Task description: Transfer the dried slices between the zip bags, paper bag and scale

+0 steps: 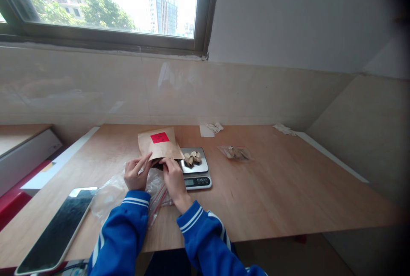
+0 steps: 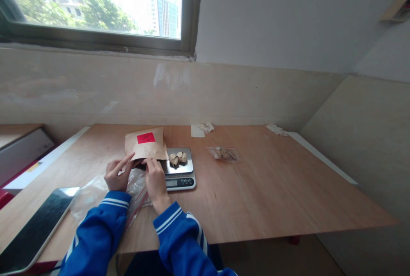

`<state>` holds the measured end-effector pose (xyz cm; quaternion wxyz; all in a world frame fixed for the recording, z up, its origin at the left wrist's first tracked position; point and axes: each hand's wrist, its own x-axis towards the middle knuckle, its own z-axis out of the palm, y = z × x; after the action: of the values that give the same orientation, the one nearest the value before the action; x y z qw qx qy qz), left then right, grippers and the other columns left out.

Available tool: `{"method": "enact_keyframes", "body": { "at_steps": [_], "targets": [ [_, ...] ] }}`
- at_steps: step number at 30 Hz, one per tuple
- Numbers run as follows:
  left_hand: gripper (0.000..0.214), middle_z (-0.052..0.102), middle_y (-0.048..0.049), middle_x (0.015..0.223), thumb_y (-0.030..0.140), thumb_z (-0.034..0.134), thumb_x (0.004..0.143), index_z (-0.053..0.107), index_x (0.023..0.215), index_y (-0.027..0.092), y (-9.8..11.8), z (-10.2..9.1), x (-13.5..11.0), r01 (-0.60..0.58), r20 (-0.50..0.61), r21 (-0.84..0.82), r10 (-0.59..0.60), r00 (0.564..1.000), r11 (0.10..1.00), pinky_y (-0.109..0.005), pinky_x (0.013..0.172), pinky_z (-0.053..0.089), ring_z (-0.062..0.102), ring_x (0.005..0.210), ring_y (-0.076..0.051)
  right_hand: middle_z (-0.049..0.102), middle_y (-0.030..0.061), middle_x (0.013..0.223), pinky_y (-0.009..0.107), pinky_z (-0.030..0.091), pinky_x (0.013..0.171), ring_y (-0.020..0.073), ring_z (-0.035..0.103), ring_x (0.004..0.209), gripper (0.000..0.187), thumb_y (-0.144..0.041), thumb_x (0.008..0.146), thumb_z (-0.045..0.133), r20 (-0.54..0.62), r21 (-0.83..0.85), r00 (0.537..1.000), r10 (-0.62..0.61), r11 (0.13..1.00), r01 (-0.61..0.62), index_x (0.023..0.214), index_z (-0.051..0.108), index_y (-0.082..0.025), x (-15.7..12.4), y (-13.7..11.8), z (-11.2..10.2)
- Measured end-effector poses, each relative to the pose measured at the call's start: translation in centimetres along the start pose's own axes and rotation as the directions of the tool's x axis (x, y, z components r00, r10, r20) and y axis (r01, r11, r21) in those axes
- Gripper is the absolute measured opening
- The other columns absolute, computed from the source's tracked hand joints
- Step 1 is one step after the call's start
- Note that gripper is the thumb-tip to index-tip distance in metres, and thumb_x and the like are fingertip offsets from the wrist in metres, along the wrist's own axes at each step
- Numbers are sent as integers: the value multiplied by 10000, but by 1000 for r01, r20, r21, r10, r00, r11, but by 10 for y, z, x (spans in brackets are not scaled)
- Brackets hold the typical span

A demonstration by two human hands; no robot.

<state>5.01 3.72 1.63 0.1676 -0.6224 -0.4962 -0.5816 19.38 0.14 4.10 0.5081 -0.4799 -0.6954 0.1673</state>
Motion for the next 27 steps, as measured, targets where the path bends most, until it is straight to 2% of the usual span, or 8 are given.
{"method": "enact_keyframes", "body": {
  "at_steps": [6,9,12,18,22,27],
  "targets": [
    [242,610,-21,718,274,644,795,714,1026,259,2,-1,2,-27,2,3,27,1000,1000,-259,698,446,530,665,-136,626,39,963,288,475,855,169,595,923,223,-83,885,422,-57,80,998,-6,997,11,992,578,-202,-2,5,-11],
    [231,605,-22,712,284,636,801,719,1014,252,1,-1,2,-16,15,5,16,1000,1000,-264,701,442,529,656,-134,630,41,957,294,485,844,174,601,914,205,-100,884,444,-54,97,999,3,995,2,1006,574,-200,-2,7,-12],
    [226,599,-20,708,290,626,806,721,1008,251,1,-1,2,-4,16,-3,4,1000,1000,-266,698,437,526,652,-135,624,52,1033,306,473,900,176,588,990,263,-108,894,429,-21,98,999,-41,994,43,1096,568,-206,-3,8,-12],
    [224,590,-18,704,299,622,808,721,1003,249,1,-1,2,2,31,0,-2,1000,1000,-263,687,431,514,639,-132,563,64,1195,346,446,966,194,520,1092,428,-80,892,385,133,-40,984,-117,992,123,1262,522,-246,-4,7,-12],
    [229,600,-19,710,294,622,808,718,1012,252,0,0,1,-3,32,3,3,999,1000,-259,678,430,513,632,-130,558,44,1257,412,443,936,227,489,1049,578,-3,831,388,248,-200,960,-132,962,184,1337,449,-276,-6,7,-13],
    [243,613,-21,732,268,634,801,711,1031,255,-1,0,0,-32,11,5,32,999,999,-250,674,434,523,649,-129,549,72,1223,423,447,915,260,454,1035,614,7,797,425,244,-323,963,-117,926,195,1357,427,-246,-7,4,-15]
  ]
}}
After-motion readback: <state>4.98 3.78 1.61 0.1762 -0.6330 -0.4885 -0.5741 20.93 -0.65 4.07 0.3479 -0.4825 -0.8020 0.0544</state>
